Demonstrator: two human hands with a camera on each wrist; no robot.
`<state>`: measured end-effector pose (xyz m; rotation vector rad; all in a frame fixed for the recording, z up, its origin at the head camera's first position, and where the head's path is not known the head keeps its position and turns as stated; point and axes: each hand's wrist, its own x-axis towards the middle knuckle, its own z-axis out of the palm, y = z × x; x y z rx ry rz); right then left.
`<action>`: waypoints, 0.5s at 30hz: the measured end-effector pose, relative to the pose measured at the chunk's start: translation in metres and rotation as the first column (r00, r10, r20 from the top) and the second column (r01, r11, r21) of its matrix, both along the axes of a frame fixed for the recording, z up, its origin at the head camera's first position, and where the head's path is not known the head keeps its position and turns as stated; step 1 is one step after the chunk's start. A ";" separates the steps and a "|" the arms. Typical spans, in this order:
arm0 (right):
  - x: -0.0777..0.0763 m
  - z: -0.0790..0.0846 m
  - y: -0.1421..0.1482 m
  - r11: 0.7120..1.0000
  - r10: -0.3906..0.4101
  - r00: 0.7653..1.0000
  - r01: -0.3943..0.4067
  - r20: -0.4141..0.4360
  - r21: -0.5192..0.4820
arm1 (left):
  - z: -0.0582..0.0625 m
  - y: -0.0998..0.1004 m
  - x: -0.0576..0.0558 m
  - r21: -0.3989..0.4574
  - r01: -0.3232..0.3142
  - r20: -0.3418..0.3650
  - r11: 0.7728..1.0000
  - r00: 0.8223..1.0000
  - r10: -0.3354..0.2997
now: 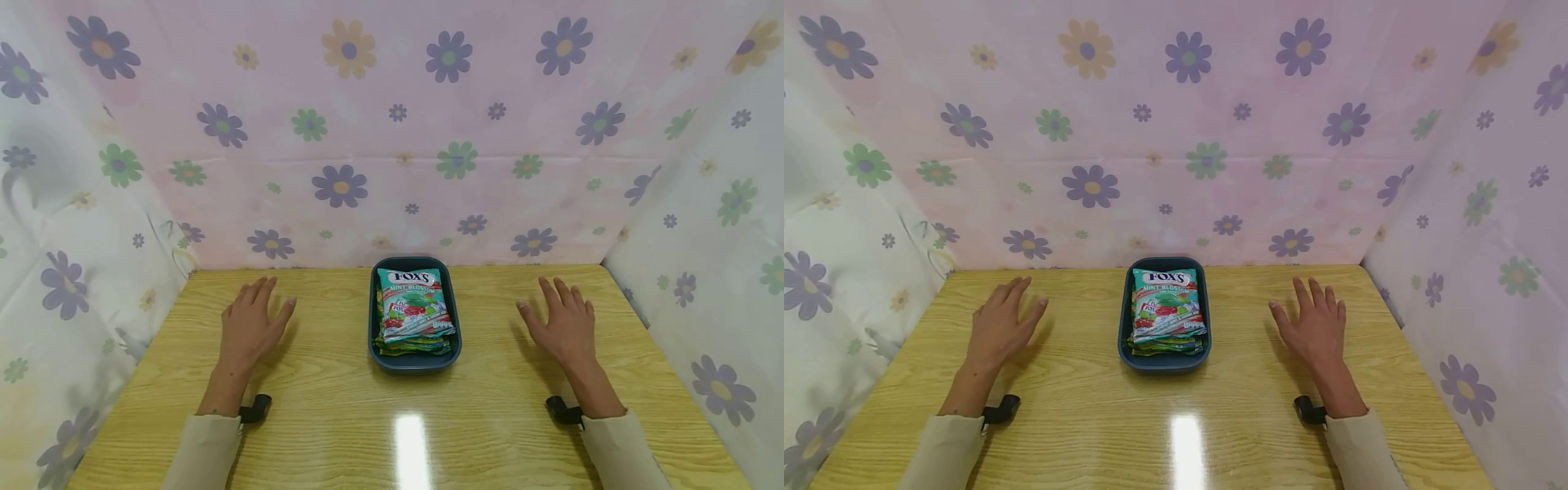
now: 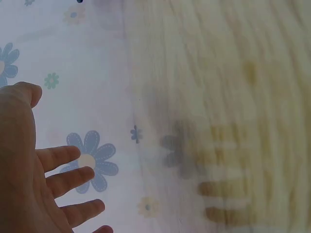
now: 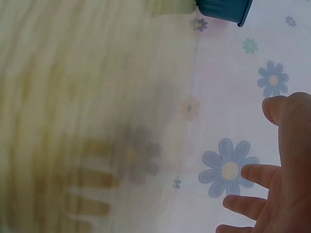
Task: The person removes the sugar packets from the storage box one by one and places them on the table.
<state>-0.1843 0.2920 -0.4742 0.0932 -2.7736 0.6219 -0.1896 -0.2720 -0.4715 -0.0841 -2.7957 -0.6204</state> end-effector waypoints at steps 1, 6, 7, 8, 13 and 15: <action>0.000 0.000 0.000 1.000 0.001 1.000 -0.001 -0.009 0.001 | 0.000 0.001 0.000 0.013 0.004 -0.004 1.000 1.000 -0.004; -0.001 -0.001 -0.002 1.000 0.011 0.998 -0.011 -0.066 -0.006 | -0.001 0.005 0.000 0.054 0.024 -0.040 0.998 0.999 -0.022; 0.000 -0.001 -0.002 1.000 0.014 0.997 -0.015 -0.075 -0.010 | -0.001 0.006 0.000 0.060 0.027 -0.043 0.998 0.999 -0.025; 0.000 -0.001 -0.003 1.000 0.018 0.996 -0.019 -0.084 -0.014 | -0.002 0.007 -0.001 0.065 0.031 -0.045 0.997 0.999 -0.028; 0.001 0.000 -0.006 0.999 0.030 0.995 -0.034 -0.098 -0.039 | -0.003 0.010 -0.002 0.108 0.038 -0.017 0.993 0.999 -0.036; 0.001 0.000 -0.007 0.998 0.033 0.994 -0.038 -0.100 -0.048 | -0.003 0.011 -0.002 0.125 0.038 0.000 0.991 0.999 -0.038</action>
